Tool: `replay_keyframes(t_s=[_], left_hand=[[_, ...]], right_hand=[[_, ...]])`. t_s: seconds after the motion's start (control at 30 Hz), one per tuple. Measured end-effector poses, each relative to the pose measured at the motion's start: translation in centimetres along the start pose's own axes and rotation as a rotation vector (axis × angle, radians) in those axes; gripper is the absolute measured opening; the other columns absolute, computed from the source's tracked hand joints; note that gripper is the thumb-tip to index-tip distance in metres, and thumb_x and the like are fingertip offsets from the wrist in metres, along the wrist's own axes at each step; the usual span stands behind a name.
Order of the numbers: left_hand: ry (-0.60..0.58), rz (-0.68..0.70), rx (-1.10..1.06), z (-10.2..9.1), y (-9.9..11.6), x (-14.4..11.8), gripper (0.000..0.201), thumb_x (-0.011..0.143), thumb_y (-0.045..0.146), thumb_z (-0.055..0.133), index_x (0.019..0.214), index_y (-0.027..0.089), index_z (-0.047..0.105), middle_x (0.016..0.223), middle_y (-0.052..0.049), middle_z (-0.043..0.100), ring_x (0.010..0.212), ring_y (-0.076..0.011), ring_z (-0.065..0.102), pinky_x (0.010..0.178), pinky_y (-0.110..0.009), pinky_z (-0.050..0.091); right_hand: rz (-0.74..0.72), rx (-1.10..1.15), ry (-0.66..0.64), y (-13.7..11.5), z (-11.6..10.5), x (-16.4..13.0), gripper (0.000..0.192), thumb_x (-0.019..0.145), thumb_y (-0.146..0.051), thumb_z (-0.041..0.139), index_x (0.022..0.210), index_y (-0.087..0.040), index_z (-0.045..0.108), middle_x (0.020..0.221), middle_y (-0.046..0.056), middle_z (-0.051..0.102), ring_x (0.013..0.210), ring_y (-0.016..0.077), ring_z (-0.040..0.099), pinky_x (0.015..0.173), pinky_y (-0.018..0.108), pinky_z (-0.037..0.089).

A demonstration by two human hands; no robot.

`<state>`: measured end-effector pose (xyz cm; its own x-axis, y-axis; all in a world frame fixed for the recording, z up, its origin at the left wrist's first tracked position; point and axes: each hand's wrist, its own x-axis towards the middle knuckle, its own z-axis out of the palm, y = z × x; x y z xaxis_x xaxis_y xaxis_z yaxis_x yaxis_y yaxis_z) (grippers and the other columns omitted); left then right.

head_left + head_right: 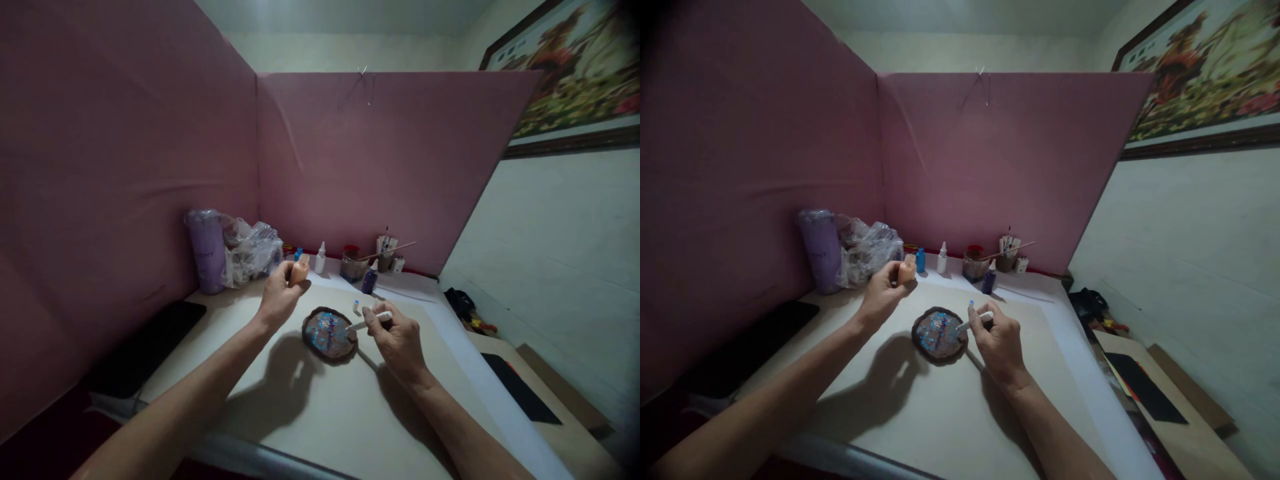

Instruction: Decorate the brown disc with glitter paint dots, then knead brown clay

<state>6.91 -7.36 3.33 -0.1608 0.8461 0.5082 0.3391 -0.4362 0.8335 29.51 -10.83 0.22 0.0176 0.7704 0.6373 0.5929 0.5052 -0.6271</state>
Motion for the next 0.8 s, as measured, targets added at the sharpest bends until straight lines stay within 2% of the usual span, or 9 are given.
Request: replay_keyframes(t_s=[0.1, 0.2, 0.4, 0.8], left_hand=[[0.107, 0.063, 0.053, 1.2, -1.3, 0.7, 0.023, 0.073, 0.024, 0.061, 0.095, 0.018, 0.058, 0.085, -0.001, 0.062, 0.077, -0.0149, 0.055, 0.070, -0.025, 0.042], [0.158, 0.104, 0.105, 1.4, -2.8, 0.3, 0.024, 0.077, 0.026, 0.058, 0.100, 0.019, 0.057, 0.091, -0.002, 0.063, 0.082, -0.0165, 0.056, 0.076, -0.027, 0.043], [0.086, 0.084, 0.145, 0.6, -3.6, -0.8, 0.022, 0.077, 0.020, 0.056, 0.099, 0.019, 0.058, 0.090, -0.001, 0.063, 0.082, -0.0161, 0.055, 0.075, -0.027, 0.042], [0.061, 0.040, 0.126, 1.0, -3.9, -0.9, 0.019, 0.076, 0.022, 0.057, 0.094, 0.019, 0.057, 0.085, 0.000, 0.062, 0.078, -0.0159, 0.054, 0.072, -0.027, 0.041]], right_hand=[[-0.001, -0.021, -0.014, 0.4, 0.2, 0.0, 0.032, 0.088, -0.046, 0.054, 0.070, -0.019, 0.054, 0.051, -0.003, 0.055, 0.046, 0.0117, 0.049, 0.051, 0.023, 0.037], [-0.002, -0.017, -0.026, 0.5, 0.3, -0.1, 0.031, 0.088, -0.045, 0.055, 0.070, -0.020, 0.054, 0.052, -0.003, 0.056, 0.046, 0.0117, 0.049, 0.052, 0.023, 0.038], [0.009, 0.002, -0.048, 0.6, 0.7, -0.1, 0.030, 0.088, -0.044, 0.056, 0.071, -0.020, 0.054, 0.051, -0.003, 0.056, 0.046, 0.0112, 0.049, 0.051, 0.022, 0.039], [-0.011, -0.034, -0.038, 0.7, 0.5, -0.1, 0.029, 0.087, -0.044, 0.057, 0.072, -0.020, 0.055, 0.051, -0.003, 0.057, 0.044, 0.0109, 0.048, 0.049, 0.022, 0.039]])
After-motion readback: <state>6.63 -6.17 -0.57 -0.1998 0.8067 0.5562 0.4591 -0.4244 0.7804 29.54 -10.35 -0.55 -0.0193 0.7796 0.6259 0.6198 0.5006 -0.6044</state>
